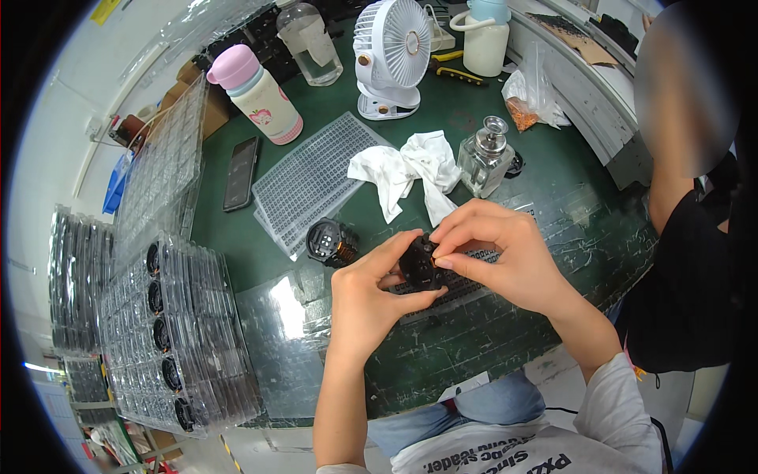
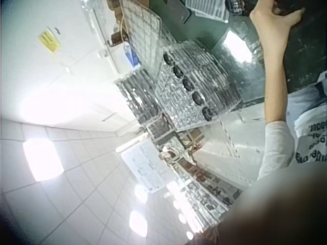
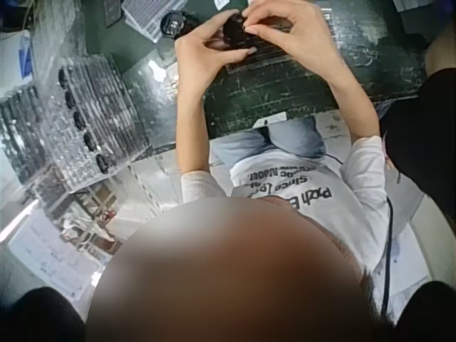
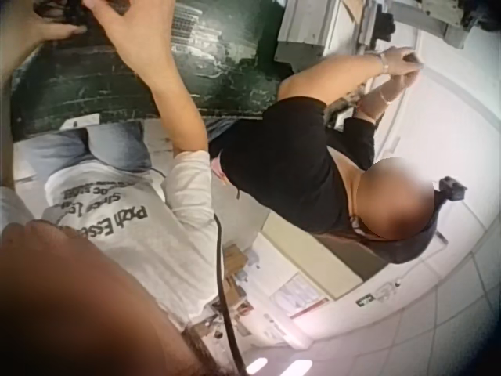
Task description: Cleaning and inspecting electronic fan components at an assembly station.
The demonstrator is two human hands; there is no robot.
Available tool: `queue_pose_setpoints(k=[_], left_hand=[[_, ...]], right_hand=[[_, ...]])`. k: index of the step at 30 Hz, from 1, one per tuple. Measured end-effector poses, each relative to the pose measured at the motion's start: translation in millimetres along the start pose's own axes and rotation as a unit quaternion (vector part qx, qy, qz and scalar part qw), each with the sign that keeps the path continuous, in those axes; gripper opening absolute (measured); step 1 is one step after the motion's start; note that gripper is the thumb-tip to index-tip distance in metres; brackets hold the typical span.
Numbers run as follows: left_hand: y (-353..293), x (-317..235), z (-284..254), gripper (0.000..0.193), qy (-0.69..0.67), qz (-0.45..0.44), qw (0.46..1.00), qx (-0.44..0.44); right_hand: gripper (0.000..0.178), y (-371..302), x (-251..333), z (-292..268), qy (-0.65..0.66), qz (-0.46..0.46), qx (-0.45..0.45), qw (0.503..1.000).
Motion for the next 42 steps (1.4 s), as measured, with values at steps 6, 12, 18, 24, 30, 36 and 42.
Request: queue_pose_setpoints(k=[6,12,18,24,30,36,42], left_hand=[[-3.9,-2.8,-0.5,0.062,0.027,0.075,0.996,-0.041],[-1.9,-4.5,-3.1,0.066,0.070,0.135,0.985,-0.086],[-3.0,-15.0,-6.7,0.073,0.189,0.271,0.930,-0.160],[-9.8,-28.8,16.1,0.075,0.221,0.294,0.919,-0.140],[-29.0,-21.5,6.8,0.072,0.295,0.279,0.897,-0.176],[-12.1,-9.0,12.9,0.077,0.223,0.277,0.920,-0.163],[-3.4,-13.8,-6.6,0.068,-0.053,0.120,0.961,-0.245]], right_hand=[[0.016,-2.9,-1.1,0.1,0.103,0.051,0.003,0.993],[0.028,3.0,-11.3,1.6,0.241,0.119,0.028,0.963],[0.029,10.8,-14.7,2.1,0.309,0.149,0.050,0.938],[0.028,-8.2,-34.1,-8.6,0.360,0.131,0.040,0.923],[0.032,6.3,-44.1,12.8,0.328,0.118,0.125,0.929],[0.028,8.3,-43.0,-5.5,0.306,0.095,0.110,0.941],[0.019,22.8,-51.9,-10.5,0.148,0.087,0.074,0.982]])
Point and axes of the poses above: each hand's wrist, its own y-axis towards the middle knuckle, its own z-axis out of the palm, x = y × z, the point moved 4 cm from there along y, towards the middle knuckle
